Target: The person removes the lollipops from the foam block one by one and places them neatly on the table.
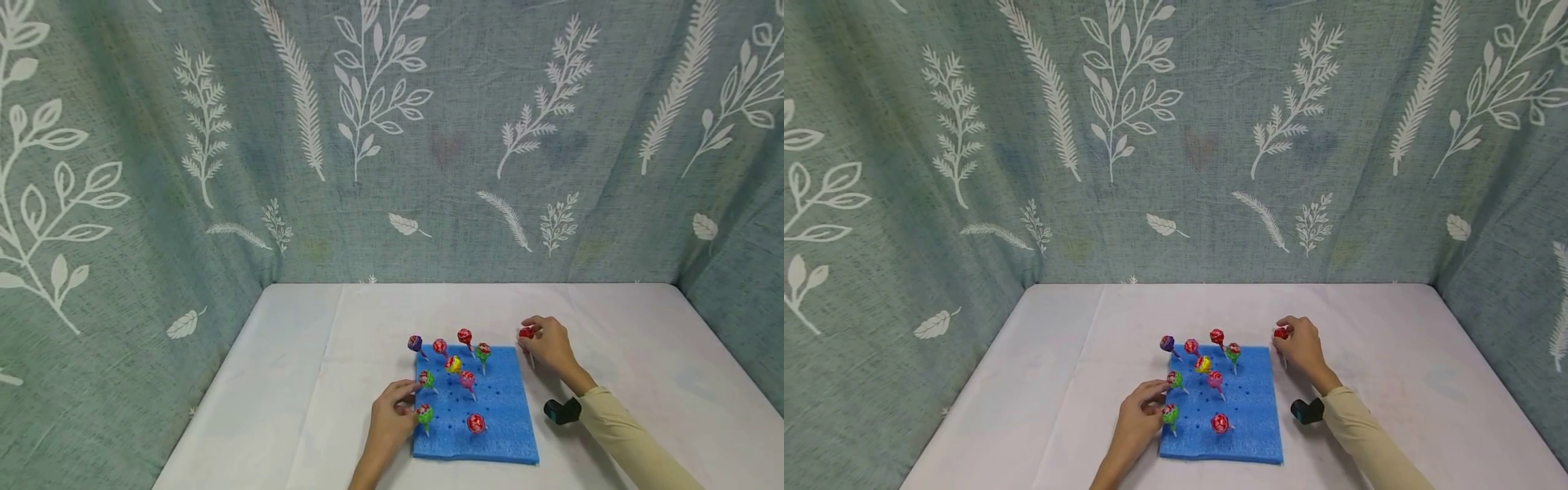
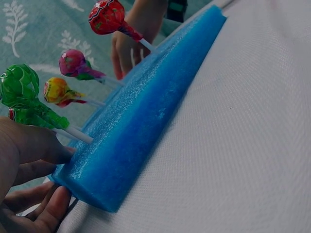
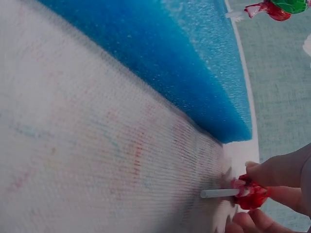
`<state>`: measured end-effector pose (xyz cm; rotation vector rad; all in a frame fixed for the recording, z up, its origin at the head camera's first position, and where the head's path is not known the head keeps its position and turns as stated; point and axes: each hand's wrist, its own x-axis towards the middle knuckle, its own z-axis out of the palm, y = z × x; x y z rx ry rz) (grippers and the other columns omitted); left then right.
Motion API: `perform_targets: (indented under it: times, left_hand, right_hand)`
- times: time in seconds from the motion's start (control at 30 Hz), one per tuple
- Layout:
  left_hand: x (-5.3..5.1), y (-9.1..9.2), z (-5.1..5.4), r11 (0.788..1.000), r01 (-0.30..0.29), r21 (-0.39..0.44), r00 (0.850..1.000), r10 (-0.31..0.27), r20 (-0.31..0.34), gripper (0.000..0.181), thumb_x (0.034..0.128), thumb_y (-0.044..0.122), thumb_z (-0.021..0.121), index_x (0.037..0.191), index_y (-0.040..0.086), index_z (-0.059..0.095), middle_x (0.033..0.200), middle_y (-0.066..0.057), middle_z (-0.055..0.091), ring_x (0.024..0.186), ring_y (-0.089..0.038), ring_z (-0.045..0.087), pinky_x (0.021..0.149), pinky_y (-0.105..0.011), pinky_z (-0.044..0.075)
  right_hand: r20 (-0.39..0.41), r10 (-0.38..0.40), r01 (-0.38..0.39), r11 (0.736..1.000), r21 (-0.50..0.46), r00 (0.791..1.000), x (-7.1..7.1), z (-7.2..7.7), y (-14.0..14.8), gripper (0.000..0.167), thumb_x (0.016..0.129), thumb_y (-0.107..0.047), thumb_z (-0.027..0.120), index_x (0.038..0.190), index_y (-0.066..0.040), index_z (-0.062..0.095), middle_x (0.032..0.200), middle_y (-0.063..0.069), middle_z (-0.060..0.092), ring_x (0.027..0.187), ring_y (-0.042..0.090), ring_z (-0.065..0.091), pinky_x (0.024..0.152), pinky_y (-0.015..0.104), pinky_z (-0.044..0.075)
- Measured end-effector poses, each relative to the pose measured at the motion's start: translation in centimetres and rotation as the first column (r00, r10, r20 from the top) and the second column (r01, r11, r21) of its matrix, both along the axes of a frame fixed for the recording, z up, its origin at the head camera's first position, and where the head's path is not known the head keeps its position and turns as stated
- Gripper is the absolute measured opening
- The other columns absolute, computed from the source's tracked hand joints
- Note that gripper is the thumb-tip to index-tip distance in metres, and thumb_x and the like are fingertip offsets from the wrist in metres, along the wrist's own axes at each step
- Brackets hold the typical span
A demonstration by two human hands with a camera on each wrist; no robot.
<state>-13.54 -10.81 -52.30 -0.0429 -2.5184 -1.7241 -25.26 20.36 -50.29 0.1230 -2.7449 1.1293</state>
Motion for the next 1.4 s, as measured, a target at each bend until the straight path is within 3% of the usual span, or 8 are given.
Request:
perform_targets:
  times: [0.2, 0.33, 0.6, 0.73, 0.97, 1.13, 1.4]
  left_hand:
    - [0.0, 0.0, 0.1, 1.0, -0.002, 0.008, 1.0, 0.002, 0.014, 0.049, 0.067, -0.017, 0.057, 0.107, 0.008, 0.07, 0.117, -0.006, 0.06, 0.092, -0.019, 0.059, 0.062, -0.019, 0.049]
    - [0.1, 0.0, 0.2, 1.0, 0.005, 0.017, 1.0, -0.005, 0.007, 0.049, 0.0664, -0.017, 0.058, 0.107, 0.007, 0.07, 0.117, -0.007, 0.06, 0.091, -0.019, 0.059, 0.061, -0.019, 0.049]
    - [-0.1, 0.1, 0.0, 1.0, -0.005, -0.006, 1.0, 0.005, 0.029, 0.048, 0.068, -0.015, 0.056, 0.107, 0.008, 0.07, 0.115, -0.004, 0.06, 0.092, -0.018, 0.058, 0.063, -0.02, 0.049]
    - [0.0, 0.0, 0.0, 1.0, -0.015, 0.003, 0.999, 0.015, 0.031, 0.048, 0.0663, -0.016, 0.057, 0.106, 0.007, 0.07, 0.115, -0.004, 0.06, 0.091, -0.018, 0.059, 0.062, -0.02, 0.05]
    - [-0.2, 0.2, -0.1, 1.0, -0.014, 0.005, 1.0, 0.014, 0.017, 0.048, 0.0661, -0.016, 0.058, 0.106, 0.008, 0.071, 0.114, -0.004, 0.06, 0.091, -0.018, 0.059, 0.061, -0.019, 0.05]
    - [-0.3, 0.3, 0.0, 1.0, -0.003, -0.004, 1.0, 0.003, -0.006, 0.049, 0.0656, -0.017, 0.057, 0.106, 0.007, 0.071, 0.114, -0.006, 0.061, 0.091, -0.019, 0.059, 0.062, -0.02, 0.05]
    - [-0.2, 0.1, 0.1, 1.0, -0.004, -0.013, 1.0, 0.004, 0.011, 0.049, 0.0652, -0.017, 0.057, 0.106, 0.006, 0.07, 0.115, -0.005, 0.06, 0.092, -0.018, 0.059, 0.063, -0.02, 0.05]
  right_hand:
    - [-0.08, 0.001, 0.001, 1.0, 0.024, 0.997, 0.4, 0.7, 0.1, 0.028, 0.078, -0.007, 0.072, 0.103, 0.007, 0.067, 0.095, 0.024, 0.058, 0.083, 0.035, 0.054, 0.071, 0.05, 0.046]
    - [-0.087, -0.013, 0.014, 1.0, 0.002, 0.996, 0.6, 1.5, -0.1, 0.027, 0.079, -0.007, 0.072, 0.102, 0.005, 0.067, 0.099, 0.025, 0.058, 0.09, 0.039, 0.055, 0.076, 0.054, 0.046]
    - [-0.128, 0.039, -0.047, 0.997, -0.057, 0.991, 1.4, 2.8, -0.4, 0.026, 0.08, -0.006, 0.072, 0.104, 0.002, 0.068, 0.099, 0.021, 0.06, 0.089, 0.035, 0.059, 0.074, 0.048, 0.05]
    - [-0.16, 0.08, -0.099, 0.989, -0.113, 0.984, 2.1, 3.3, -0.8, 0.026, 0.079, -0.005, 0.073, 0.104, 0.002, 0.067, 0.098, 0.019, 0.061, 0.086, 0.032, 0.062, 0.07, 0.039, 0.053]
    - [-0.141, 0.098, -0.119, 0.982, -0.145, 0.985, 3.1, 4.2, -1.4, 0.027, 0.08, -0.007, 0.074, 0.106, -0.001, 0.067, 0.1, 0.016, 0.062, 0.086, 0.029, 0.063, 0.064, 0.021, 0.052]
    - [-0.122, 0.097, -0.112, 0.986, -0.124, 0.988, 3.7, 4.7, -1.9, 0.027, 0.081, -0.012, 0.074, 0.106, -0.005, 0.067, 0.102, 0.014, 0.062, 0.088, 0.027, 0.061, 0.07, 0.026, 0.052]
    - [-0.088, 0.126, -0.138, 0.981, -0.137, 0.988, 4.6, 4.8, -3.3, 0.027, 0.082, -0.014, 0.074, 0.107, -0.008, 0.067, 0.104, 0.011, 0.064, 0.091, 0.027, 0.06, 0.072, 0.034, 0.05]
